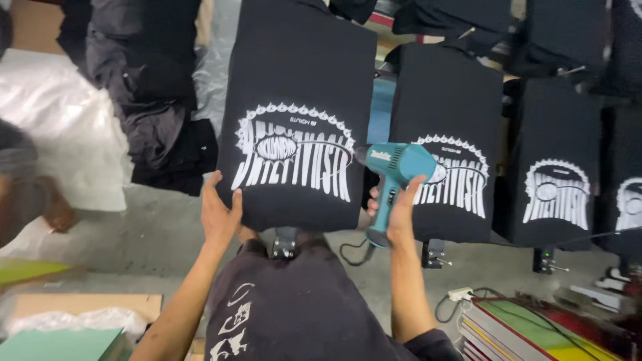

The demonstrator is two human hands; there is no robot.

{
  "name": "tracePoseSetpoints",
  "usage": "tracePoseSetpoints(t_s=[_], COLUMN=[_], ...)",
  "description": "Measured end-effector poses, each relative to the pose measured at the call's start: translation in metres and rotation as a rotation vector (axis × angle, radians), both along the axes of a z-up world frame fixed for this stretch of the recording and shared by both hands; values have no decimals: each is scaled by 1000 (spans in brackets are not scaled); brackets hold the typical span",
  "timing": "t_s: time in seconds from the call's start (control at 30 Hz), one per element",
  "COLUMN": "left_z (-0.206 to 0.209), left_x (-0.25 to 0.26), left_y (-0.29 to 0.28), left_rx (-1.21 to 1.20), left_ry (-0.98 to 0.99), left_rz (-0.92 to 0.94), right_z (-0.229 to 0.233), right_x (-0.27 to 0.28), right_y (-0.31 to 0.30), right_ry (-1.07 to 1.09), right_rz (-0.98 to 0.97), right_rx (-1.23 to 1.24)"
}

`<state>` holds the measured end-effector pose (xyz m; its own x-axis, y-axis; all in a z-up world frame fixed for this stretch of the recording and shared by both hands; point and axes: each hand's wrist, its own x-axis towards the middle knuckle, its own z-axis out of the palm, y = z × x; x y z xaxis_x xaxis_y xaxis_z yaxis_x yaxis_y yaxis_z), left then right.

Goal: The person uses a handheld heat gun to apply heat to a white graphic printed on a black t-shirt. They move the heat gun over the design while holding the shirt steady with their other hand, then move to the next shirt in the row.

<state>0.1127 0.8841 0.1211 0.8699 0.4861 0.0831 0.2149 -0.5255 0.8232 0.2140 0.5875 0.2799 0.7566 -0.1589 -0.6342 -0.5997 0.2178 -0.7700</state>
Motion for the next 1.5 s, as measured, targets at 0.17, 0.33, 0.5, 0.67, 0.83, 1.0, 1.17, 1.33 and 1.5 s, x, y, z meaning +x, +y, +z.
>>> tracePoseSetpoints(t_s=[0.17,0.33,0.5,0.67,0.83,1.0,1.17,1.33,1.5], left_z=[-12,-10,-11,-16,-20,-15,-18,-21,-21], left_x=[29,36,45,45,41,40,41,37,37], left_y=[4,-2,1,3,5,4,5,7,9], left_rx=[9,-69,-104,-84,-103,-101,-102,-93,-26], left_ry=[0,53,80,79,40,35,26,3,-19], left_rz=[-7,2,15,-3,-34,-37,-43,-62,-93], right_z=[-26,-41,-32,-47,-30,-43,-49,-44,-46], right_x=[26,36,48,48,46,43,39,35,22], right_y=[3,11,18,13,29,20,17,20,18], right_ry=[9,38,48,18,-28,-21,-18,-4,16], right_rz=[63,9,37,77,66,43,100,119,72], right_rx=[-93,-170,-57,-69,-142,-74,-105,-133,-138])
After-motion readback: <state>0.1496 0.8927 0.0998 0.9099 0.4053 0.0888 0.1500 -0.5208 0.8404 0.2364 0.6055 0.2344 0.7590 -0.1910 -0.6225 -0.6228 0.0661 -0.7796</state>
